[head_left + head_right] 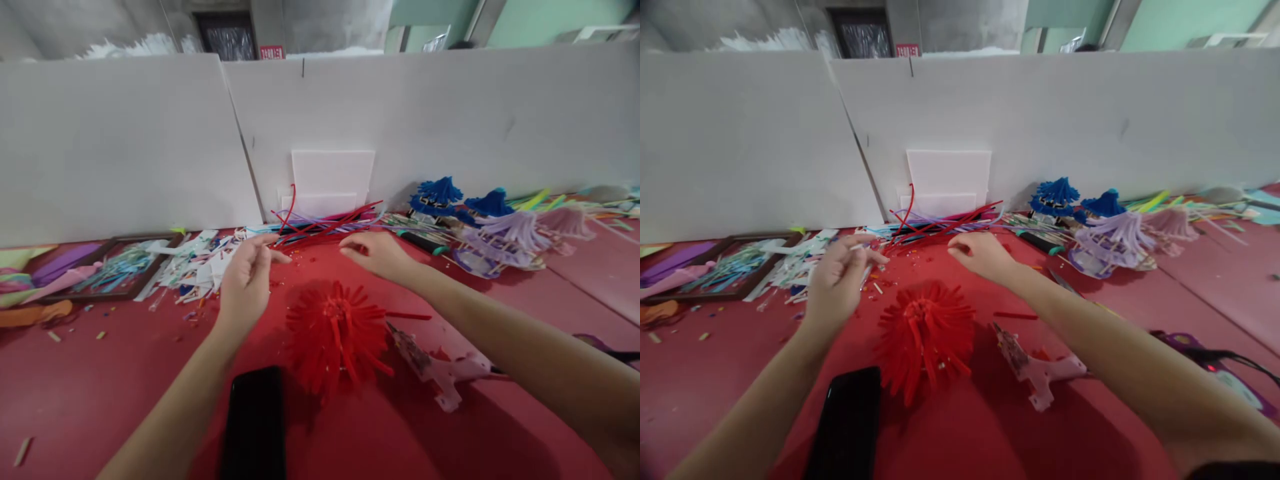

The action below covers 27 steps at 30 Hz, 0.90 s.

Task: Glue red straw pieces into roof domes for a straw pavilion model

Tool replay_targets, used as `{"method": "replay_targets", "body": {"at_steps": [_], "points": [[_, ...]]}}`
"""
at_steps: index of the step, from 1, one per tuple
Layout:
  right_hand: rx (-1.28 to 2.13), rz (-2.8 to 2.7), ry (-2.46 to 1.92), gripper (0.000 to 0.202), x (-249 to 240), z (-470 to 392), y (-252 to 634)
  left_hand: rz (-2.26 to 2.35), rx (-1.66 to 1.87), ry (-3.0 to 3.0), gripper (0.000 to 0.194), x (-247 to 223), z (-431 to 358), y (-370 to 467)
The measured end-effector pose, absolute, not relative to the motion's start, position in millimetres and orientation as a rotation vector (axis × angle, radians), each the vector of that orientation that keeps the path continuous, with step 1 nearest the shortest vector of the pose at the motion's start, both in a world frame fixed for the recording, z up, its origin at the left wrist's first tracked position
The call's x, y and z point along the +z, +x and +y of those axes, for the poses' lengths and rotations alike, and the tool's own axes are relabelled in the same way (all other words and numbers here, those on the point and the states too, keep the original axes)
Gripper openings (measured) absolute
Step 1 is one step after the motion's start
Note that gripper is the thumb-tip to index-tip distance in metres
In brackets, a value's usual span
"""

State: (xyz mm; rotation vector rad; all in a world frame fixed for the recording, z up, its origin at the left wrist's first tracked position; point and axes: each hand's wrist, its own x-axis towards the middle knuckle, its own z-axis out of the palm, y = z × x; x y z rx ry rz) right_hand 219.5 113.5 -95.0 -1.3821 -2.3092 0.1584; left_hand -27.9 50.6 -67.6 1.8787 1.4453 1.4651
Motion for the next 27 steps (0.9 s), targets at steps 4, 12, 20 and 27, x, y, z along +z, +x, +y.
{"method": "replay_targets", "body": {"at_steps": [4, 12, 20, 27], "points": [[0.181, -2.582, -1.446, 0.028, -111.4, 163.8, 181.6, 1.528, 1.294, 1.749, 0.029, -108.2, 71.6, -36.7], [-0.008, -2.773, -1.513, 0.032, -141.9, 213.4, 171.0, 1.477, 1.101, 1.802, 0.024, -163.8, 70.2, -43.5], [-0.225, -2.859, -1.413, 0.034, -130.7, 255.1, 175.2, 1.491, 1.04, 1.753, 0.024, -166.9, 68.5, -45.1], [-0.377, -2.983, -1.365, 0.031, -122.2, 277.2, 167.4, 1.496, 1.02, 1.75, 0.025, -169.3, 69.2, -46.3]]}}
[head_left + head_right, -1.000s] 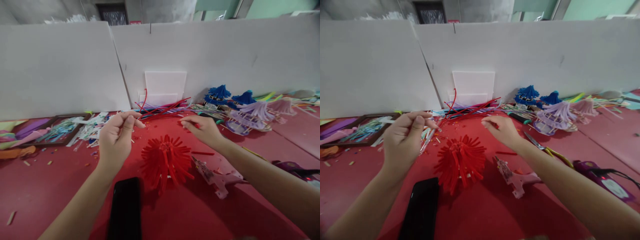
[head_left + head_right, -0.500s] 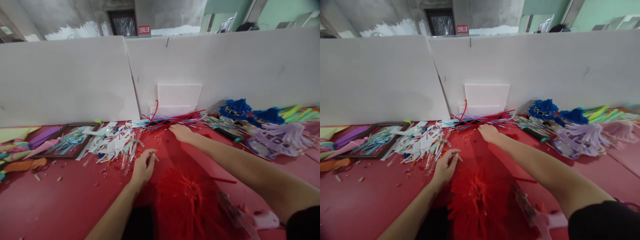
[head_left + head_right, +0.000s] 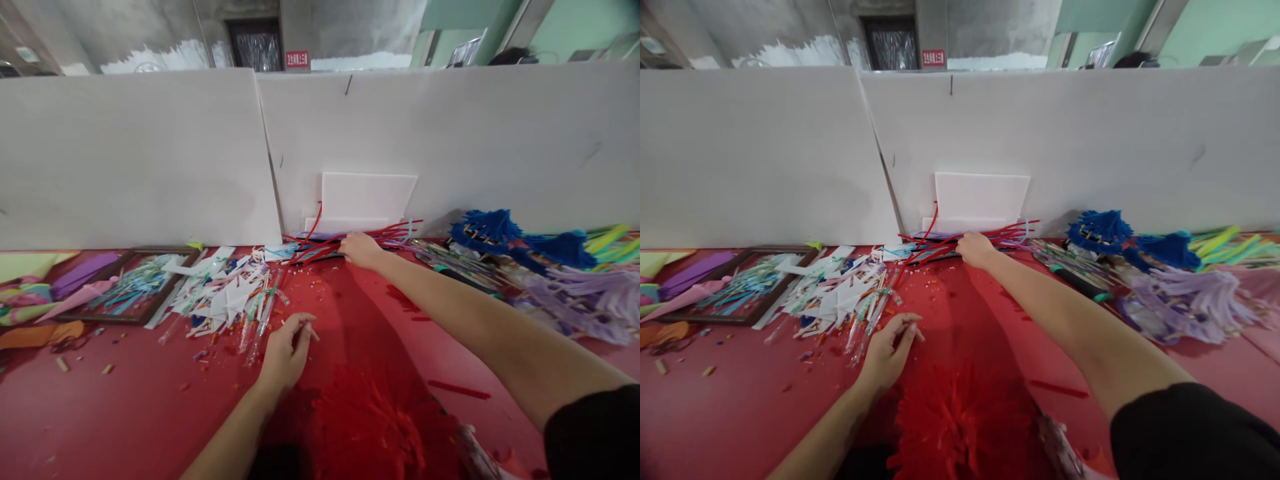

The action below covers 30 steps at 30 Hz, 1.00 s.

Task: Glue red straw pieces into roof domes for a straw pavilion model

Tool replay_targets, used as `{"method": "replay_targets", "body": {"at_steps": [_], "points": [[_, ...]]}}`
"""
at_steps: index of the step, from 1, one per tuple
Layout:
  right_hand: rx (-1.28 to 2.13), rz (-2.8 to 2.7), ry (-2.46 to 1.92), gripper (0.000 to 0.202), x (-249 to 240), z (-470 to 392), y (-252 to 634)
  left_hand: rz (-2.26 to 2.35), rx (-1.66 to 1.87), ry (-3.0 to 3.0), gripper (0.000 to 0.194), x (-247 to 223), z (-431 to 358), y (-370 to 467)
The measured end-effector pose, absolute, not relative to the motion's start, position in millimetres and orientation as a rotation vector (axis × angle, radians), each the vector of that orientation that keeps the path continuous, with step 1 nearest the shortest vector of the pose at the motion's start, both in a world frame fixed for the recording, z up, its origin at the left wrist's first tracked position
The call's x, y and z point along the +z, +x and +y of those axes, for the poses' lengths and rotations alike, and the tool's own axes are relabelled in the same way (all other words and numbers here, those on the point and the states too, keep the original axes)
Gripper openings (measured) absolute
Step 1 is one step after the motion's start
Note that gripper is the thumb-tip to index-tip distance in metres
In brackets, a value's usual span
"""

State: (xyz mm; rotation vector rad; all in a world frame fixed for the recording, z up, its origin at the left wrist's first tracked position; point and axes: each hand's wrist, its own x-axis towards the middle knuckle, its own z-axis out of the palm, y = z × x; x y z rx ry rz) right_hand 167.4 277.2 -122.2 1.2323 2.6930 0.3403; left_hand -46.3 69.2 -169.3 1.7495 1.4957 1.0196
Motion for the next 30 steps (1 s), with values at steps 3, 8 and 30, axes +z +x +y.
{"method": "replay_targets", "body": {"at_steps": [3, 8, 30], "points": [[0.351, 2.676, 1.201, 0.032, -120.3, 283.1, 168.0, 1.499, 1.015, 1.747, 0.025, -169.2, 69.5, -46.5], [0.315, 2.652, 1.2, 0.033, -123.9, 283.8, 168.6, 1.496, 1.007, 1.747, 0.024, -168.6, 69.1, -46.5], [0.08, 2.681, 1.471, 0.034, -93.2, 301.4, 174.2, 1.478, 0.983, 1.829, 0.025, -166.9, 70.6, -45.3]]}}
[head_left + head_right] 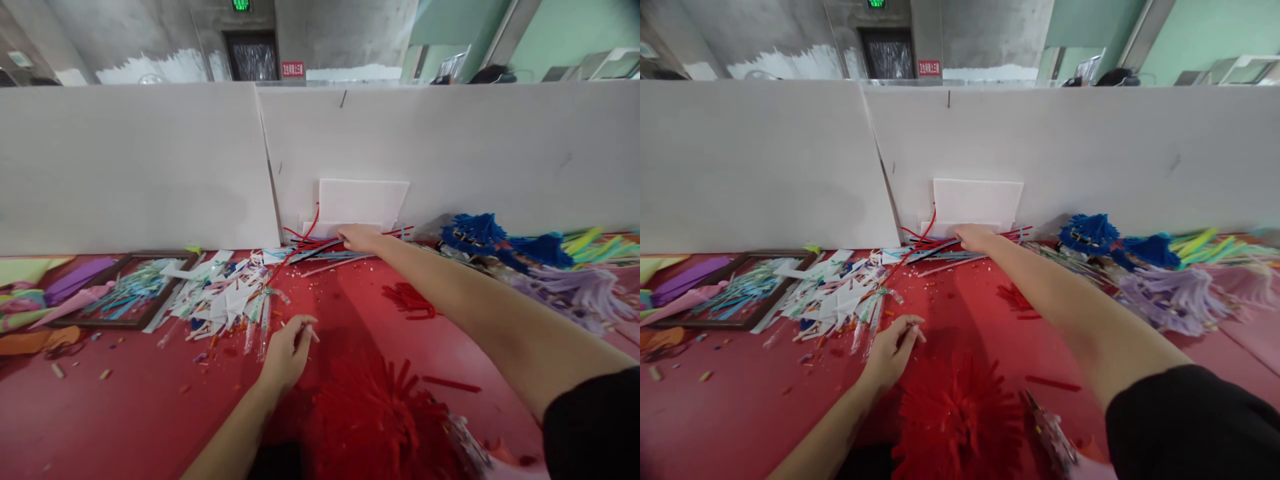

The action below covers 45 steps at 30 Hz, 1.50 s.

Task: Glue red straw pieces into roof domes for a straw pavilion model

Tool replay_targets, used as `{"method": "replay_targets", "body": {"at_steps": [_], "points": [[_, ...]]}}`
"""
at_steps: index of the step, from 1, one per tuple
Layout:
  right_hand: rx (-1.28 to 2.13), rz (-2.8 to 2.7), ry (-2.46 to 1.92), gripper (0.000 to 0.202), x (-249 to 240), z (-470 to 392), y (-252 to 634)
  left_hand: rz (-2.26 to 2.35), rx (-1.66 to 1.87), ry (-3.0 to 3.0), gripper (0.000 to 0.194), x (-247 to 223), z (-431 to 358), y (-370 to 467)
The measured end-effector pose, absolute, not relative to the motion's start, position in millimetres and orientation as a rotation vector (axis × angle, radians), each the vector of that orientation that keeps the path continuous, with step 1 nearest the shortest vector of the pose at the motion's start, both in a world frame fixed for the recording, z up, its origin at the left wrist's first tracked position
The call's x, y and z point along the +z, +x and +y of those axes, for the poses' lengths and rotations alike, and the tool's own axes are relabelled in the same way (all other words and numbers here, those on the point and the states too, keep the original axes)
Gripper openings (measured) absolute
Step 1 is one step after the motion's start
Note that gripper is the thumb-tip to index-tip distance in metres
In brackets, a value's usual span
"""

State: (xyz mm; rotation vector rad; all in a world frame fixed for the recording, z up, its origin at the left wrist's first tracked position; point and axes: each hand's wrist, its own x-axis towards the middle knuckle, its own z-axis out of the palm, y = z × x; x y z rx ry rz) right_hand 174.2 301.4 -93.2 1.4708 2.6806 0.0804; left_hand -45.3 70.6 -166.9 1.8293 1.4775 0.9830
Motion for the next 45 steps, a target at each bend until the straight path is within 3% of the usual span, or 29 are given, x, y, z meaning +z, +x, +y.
{"method": "replay_targets", "body": {"at_steps": [17, 25, 29, 33, 37, 42, 45], "points": [[0.127, 2.673, 1.319, 0.033, -68.3, 270.6, 184.3, 1.494, 1.076, 2.064, 0.023, -160.6, 71.8, -50.8], [0.414, 2.702, 1.355, 0.03, -27.5, 227.4, 183.6, 1.567, 1.151, 2.35, 0.025, -99.0, 95.4, -32.8], [0.497, 2.838, 1.225, 0.023, -7.9, 199.0, 176.8, 1.634, 1.071, 2.462, 0.044, -64.7, 133.0, -1.8], [0.517, 2.934, 1.203, 0.024, 7.7, 182.7, 181.0, 1.71, 0.802, 2.489, 0.03, -48.5, 161.1, 15.3], [0.538, 2.936, 1.425, 0.021, 27.8, 183.2, 212.7, 1.829, 0.606, 2.463, 0.029, -46.2, 164.6, -5.8], [0.709, 2.832, 2.182, 0.034, 39.6, 179.9, 258.3, 2.036, 0.606, 2.358, 0.024, -56.5, 150.9, -68.9], [0.5, 2.835, 2.366, 0.028, 15.5, 171.8, 266.6, 2.039, 0.688, 2.359, 0.037, -61.9, 138.9, -94.1]]}}
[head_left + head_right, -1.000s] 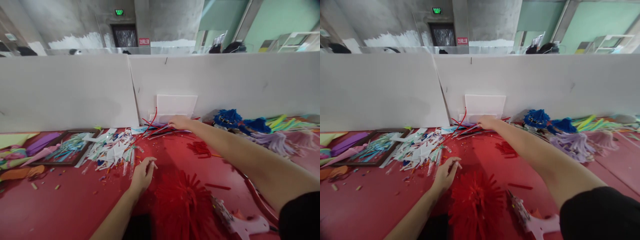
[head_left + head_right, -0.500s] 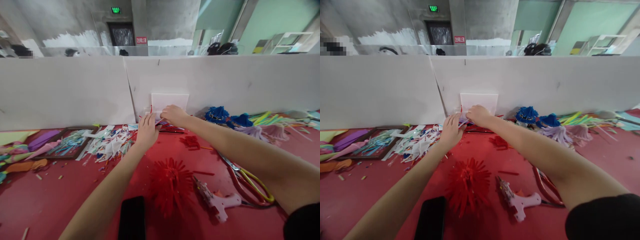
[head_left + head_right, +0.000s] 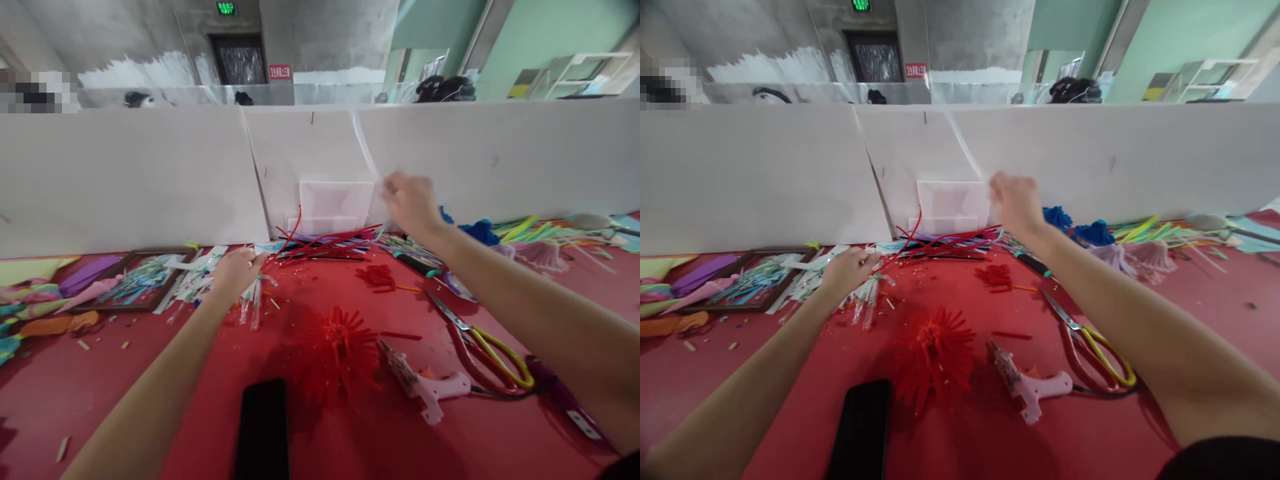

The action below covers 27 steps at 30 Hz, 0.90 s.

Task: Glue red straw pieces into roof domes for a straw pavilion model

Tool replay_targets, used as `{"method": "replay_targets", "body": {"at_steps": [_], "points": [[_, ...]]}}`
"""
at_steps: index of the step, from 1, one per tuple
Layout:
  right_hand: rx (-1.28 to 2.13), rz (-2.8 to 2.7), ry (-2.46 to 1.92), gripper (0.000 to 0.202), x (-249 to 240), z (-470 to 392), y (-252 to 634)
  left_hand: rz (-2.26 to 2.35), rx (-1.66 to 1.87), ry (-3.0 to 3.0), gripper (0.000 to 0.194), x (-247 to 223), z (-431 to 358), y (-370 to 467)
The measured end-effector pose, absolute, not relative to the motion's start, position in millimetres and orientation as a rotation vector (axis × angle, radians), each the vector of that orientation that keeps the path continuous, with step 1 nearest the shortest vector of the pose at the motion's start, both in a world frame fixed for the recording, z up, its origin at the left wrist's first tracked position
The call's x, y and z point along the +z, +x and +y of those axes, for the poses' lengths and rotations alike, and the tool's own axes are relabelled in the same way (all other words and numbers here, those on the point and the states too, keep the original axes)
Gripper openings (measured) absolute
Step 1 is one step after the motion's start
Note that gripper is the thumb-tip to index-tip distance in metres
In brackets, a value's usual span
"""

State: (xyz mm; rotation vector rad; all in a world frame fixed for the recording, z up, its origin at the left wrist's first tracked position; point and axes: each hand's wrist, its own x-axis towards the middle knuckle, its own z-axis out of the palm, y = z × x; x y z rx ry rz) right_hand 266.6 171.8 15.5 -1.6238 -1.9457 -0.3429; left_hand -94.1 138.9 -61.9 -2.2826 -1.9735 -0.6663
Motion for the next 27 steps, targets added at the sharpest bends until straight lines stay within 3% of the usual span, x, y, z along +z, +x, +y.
{"method": "replay_targets", "body": {"at_steps": [2, 7, 11, 13, 15, 18, 20, 23, 27], "points": [[-0.179, -1.962, -1.624, 0.021, -9.1, 168.0, 267.4, -1.911, -0.761, -2.297, 0.04, -61.4, 129.6, -97.6], [0.13, -1.783, -1.643, 0.027, -54.7, 157.4, 273.1, -1.662, -1.021, -2.42, 0.027, -45.5, 91.1, -71.5], [0.403, -1.659, -1.479, 0.055, -60.6, 123.4, 277.5, -1.491, -1.21, -2.434, 0.015, -27.9, 29.1, -39.9], [0.696, -1.489, -1.231, 0.06, -55.0, 97.5, 280.1, -1.124, -1.364, -2.473, 0.008, -20.5, -9.4, -26.5], [0.884, -1.357, -1.06, 0.048, -45.2, 70.6, 285.0, -0.775, -1.284, -2.669, 0.012, -16.4, -46.0, -15.0], [0.933, -1.336, -0.92, 0.045, -27.8, 38.1, 296.8, -0.684, -1.074, -2.962, 0.006, -24.6, -85.2, 2.1], [0.845, -1.375, -0.921, 0.041, -19.0, 25.8, 305.3, -0.656, -0.832, -3.165, 0.013, -42.9, -97.0, 14.9], [0.576, -1.376, -1.191, 0.038, -13.4, 20.6, 314.7, -0.476, -0.697, -3.446, 0.009, -80.0, -94.9, 33.9], [0.471, -1.402, -1.444, 0.049, -17.4, 24.6, 317.9, -0.71, -0.458, -3.706, 0.018, -108.8, -74.5, 48.0]]}}
